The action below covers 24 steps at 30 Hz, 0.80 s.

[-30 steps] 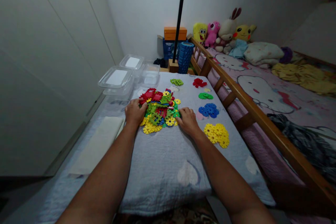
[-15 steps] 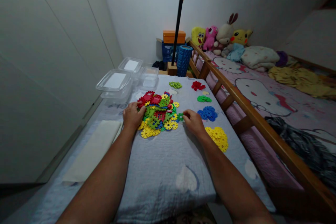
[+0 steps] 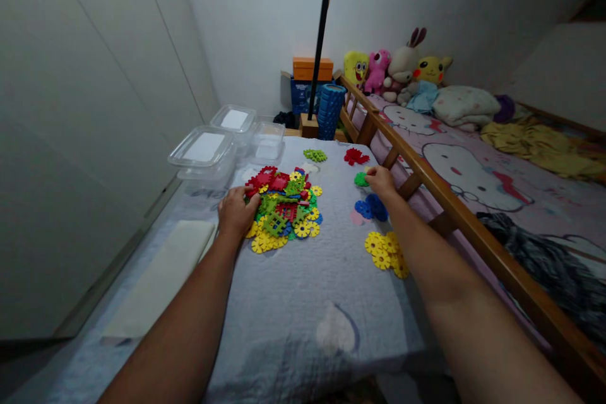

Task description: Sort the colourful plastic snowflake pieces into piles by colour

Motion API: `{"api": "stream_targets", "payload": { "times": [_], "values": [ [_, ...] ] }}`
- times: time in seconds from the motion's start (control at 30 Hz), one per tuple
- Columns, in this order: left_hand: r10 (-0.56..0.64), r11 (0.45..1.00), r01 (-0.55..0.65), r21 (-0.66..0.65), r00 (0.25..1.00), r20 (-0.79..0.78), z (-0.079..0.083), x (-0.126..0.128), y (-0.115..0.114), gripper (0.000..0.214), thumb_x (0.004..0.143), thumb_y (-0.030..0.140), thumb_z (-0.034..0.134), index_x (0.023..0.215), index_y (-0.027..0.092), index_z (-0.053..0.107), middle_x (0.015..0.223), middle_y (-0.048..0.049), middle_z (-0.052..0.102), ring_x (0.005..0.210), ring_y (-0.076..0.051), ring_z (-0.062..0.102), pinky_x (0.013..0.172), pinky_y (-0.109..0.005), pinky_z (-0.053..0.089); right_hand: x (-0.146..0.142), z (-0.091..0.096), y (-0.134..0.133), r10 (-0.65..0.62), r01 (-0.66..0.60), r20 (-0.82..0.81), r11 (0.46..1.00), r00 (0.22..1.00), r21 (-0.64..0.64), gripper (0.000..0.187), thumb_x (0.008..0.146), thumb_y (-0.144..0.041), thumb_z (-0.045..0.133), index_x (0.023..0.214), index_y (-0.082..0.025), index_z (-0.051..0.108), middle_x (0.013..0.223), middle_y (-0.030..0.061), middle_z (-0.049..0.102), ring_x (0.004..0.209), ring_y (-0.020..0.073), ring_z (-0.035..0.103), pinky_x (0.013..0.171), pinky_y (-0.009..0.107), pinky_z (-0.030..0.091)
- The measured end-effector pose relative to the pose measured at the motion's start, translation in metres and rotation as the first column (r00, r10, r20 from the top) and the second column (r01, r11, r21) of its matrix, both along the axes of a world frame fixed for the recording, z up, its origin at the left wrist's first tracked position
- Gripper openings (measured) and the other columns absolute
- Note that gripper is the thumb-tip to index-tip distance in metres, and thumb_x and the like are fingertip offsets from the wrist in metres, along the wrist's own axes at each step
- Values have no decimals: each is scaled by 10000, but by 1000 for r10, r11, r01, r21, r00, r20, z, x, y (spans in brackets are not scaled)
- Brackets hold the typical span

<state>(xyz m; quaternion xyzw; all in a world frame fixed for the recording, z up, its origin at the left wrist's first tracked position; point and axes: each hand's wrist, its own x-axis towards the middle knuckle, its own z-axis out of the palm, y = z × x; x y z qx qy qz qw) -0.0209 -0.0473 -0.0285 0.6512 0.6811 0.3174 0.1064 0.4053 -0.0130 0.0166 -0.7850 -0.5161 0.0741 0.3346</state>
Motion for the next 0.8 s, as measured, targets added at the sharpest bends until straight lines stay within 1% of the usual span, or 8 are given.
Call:
{"api": "stream_targets", "payload": {
  "times": [0.13,0.23,0.33,0.47,0.57,0.67,0.8],
  "values": [
    [-4,1000,4,8,1000,0,1,0,-1,386,917,437,511,1183,216,683,1262,-118,698,1248,-302,607,1114,-470,420,0,-8,11,-13,16,60,999,998,-48,113,667,-132,642,680,-223,576,728,17,686,756,186,631,722,271,494],
    [-10,1000,10,9,1000,1,2,0,-2,385,916,429,510,1178,207,684,1268,-121,696,1256,-307,602,1113,-474,419,-2,-11,14,-34,43,101,995,994,-92,106,672,-110,630,695,-211,607,806,36,721,794,186,644,744,262,483],
    [-8,1000,8,1,1000,-3,3,0,-3,376,916,419,511,1179,212,683,1271,-117,697,1265,-300,598,1115,-463,419,-1,-10,11,-30,43,120,994,992,-104,129,691,-93,591,739,-196,652,856,47,739,809,185,648,755,264,473],
    [-3,1000,3,-6,1000,-7,2,1,-2,376,920,431,512,1184,225,682,1273,-112,698,1267,-294,594,1117,-458,415,10,-5,-4,-10,20,132,997,991,-69,188,715,-113,564,807,-177,715,841,55,746,802,191,651,760,273,478],
    [-8,1000,8,-10,1000,-12,1,0,-1,392,919,438,511,1191,214,682,1273,-121,696,1260,-300,597,1114,-463,415,21,-1,-20,99,-89,131,993,986,-79,196,748,-145,563,827,-167,741,839,60,757,819,199,666,777,281,487],
    [-9,1000,9,-5,1000,-20,0,0,0,388,916,434,509,1185,214,681,1279,-121,694,1257,-298,599,1115,-457,416,28,1,-36,233,-216,106,965,967,-151,177,761,-190,604,837,-179,763,842,44,770,830,198,682,802,275,501],
    [-8,1000,7,-15,1000,-18,2,-1,0,389,914,435,511,1184,213,682,1282,-119,696,1263,-296,598,1114,-452,419,31,-1,-53,292,-265,105,940,951,-213,140,720,-229,705,837,-210,780,867,27,780,876,206,694,846,278,517]
  ]
}}
